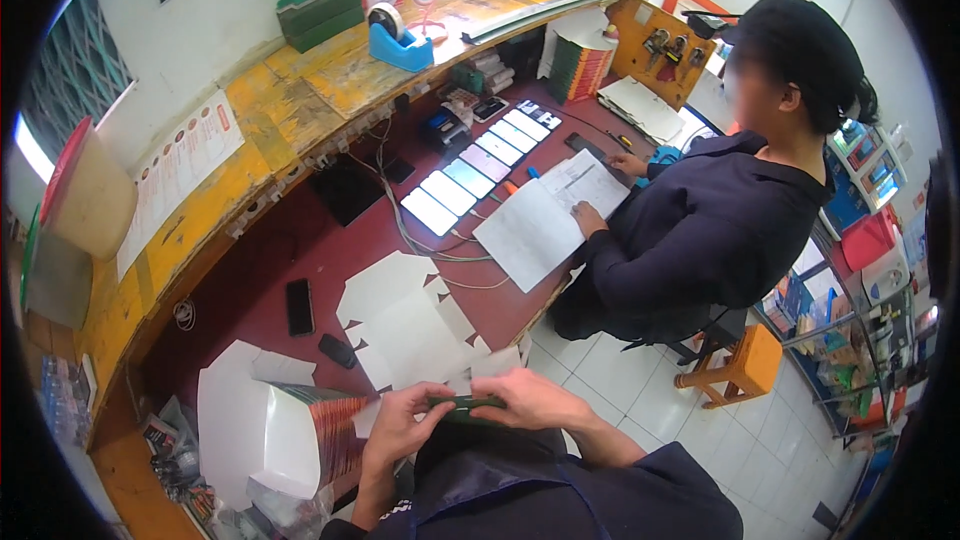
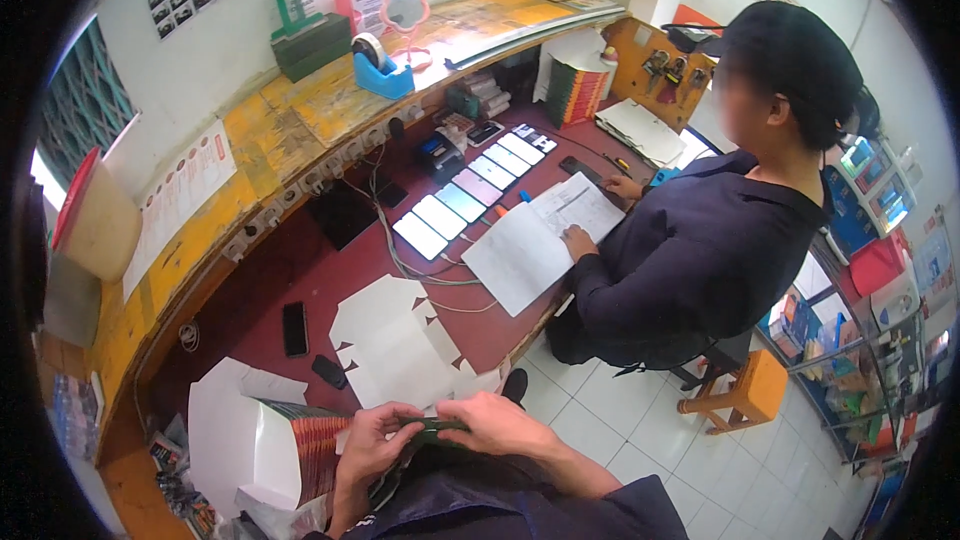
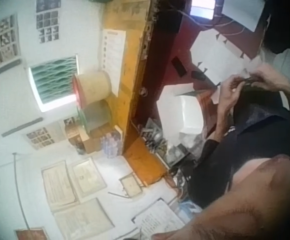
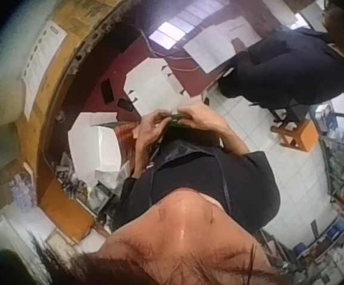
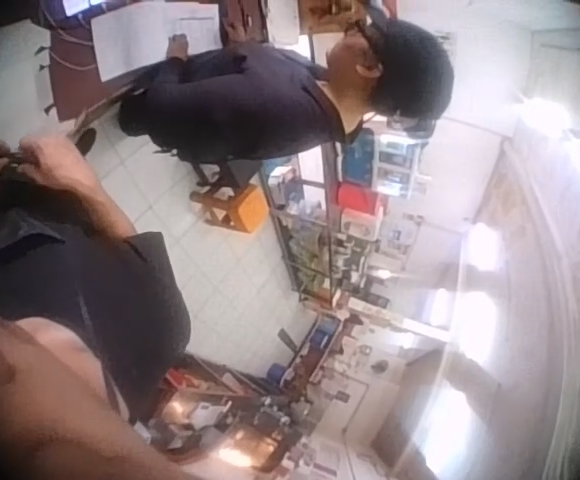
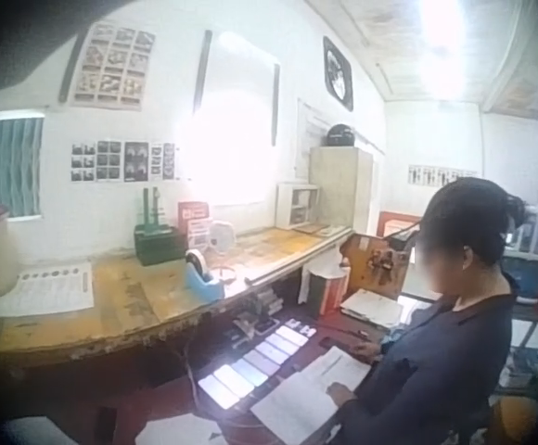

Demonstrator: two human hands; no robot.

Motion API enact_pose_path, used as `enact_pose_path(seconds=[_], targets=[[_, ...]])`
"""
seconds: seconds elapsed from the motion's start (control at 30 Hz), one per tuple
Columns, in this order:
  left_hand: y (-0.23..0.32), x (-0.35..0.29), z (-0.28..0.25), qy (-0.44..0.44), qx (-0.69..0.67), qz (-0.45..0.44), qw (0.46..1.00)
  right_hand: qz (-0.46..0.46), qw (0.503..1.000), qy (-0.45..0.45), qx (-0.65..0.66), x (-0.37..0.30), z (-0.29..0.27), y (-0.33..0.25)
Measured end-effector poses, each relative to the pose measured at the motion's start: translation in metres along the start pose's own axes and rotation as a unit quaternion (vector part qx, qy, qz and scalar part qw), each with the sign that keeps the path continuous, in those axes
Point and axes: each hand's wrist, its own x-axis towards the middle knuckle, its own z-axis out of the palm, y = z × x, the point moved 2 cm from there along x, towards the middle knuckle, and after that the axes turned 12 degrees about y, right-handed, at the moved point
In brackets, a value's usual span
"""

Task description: The person is folding and assembling cardboard boxes for food packaging in a kitchen or storage area.

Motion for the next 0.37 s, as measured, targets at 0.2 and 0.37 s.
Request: enact_pose_path(seconds=[0.2, 0.37], targets=[[0.102, -0.035, 0.009, 0.124, -0.042, 0.241, 0.962, 0.072, 0.992, 0.081, 0.060, 0.018, -0.004, -0.013], [0.099, -0.037, 0.022, -0.332, -0.067, 0.177, 0.924, 0.193, 0.738, 0.213, 0.610, 0.042, 0.010, 0.001]])
